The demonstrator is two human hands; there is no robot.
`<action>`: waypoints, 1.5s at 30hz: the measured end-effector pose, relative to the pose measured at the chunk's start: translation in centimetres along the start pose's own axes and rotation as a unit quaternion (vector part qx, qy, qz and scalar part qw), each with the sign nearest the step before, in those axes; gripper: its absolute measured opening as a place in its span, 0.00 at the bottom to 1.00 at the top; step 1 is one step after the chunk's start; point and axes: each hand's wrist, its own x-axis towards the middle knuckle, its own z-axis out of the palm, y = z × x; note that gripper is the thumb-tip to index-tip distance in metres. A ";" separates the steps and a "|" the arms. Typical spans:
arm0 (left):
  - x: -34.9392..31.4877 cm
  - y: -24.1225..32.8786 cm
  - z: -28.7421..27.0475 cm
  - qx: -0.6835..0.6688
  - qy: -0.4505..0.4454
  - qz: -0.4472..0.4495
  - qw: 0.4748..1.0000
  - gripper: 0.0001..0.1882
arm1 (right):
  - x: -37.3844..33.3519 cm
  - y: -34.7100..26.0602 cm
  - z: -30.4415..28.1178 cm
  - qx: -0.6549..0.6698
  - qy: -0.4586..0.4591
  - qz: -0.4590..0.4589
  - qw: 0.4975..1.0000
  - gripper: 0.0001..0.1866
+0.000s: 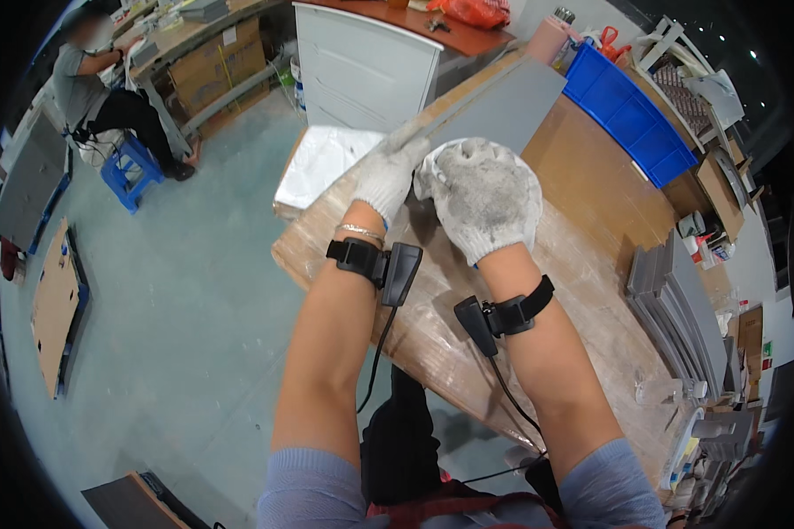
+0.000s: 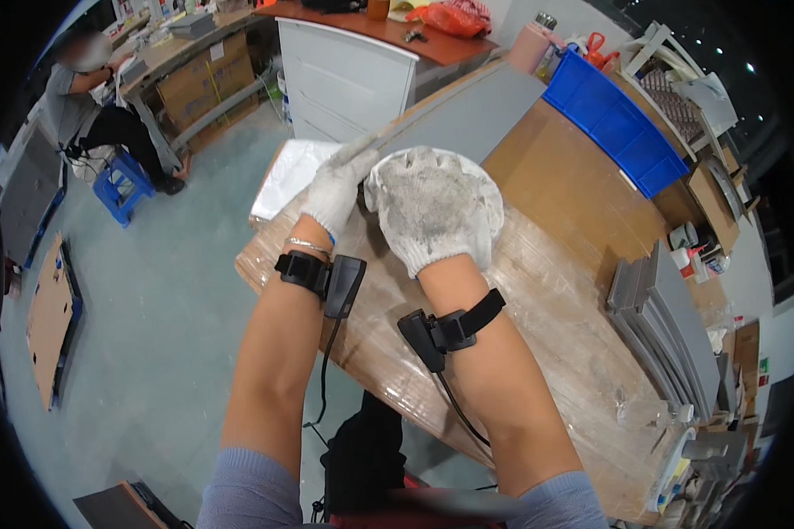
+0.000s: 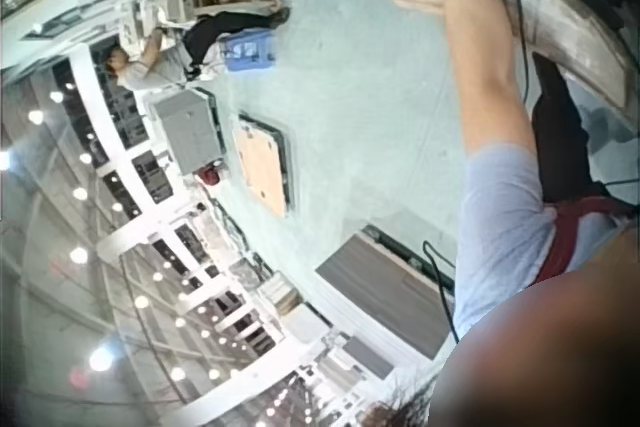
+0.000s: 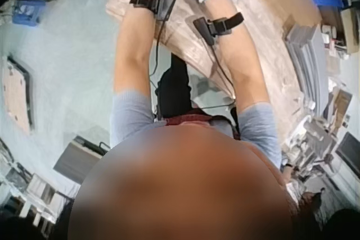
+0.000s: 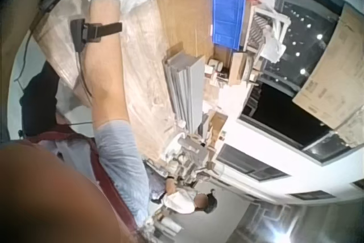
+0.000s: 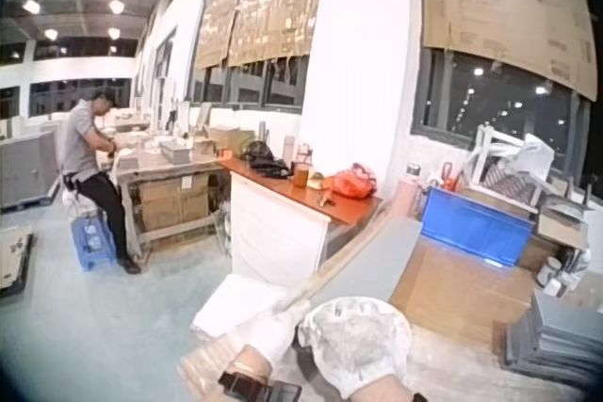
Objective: Sanding and wiping down gray furniture panels in a workshop.
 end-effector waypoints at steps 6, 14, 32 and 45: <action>0.0 0.1 0.3 0.007 0.018 -0.034 0.999 0.22 | -4.1 3.4 1.0 0.225 0.014 0.070 0.972 0.09; -0.4 1.3 0.4 0.044 0.002 -0.018 0.999 0.23 | -8.4 7.9 -0.7 0.605 -0.037 0.222 0.764 0.08; -4.0 0.5 -0.5 0.140 0.003 -0.053 0.989 0.22 | -45.6 17.9 -13.6 -0.027 -0.071 0.355 0.932 0.08; -21.4 0.9 -1.3 0.831 -0.100 0.069 0.543 0.37 | -54.0 19.3 -24.5 -0.071 0.061 0.515 0.852 0.13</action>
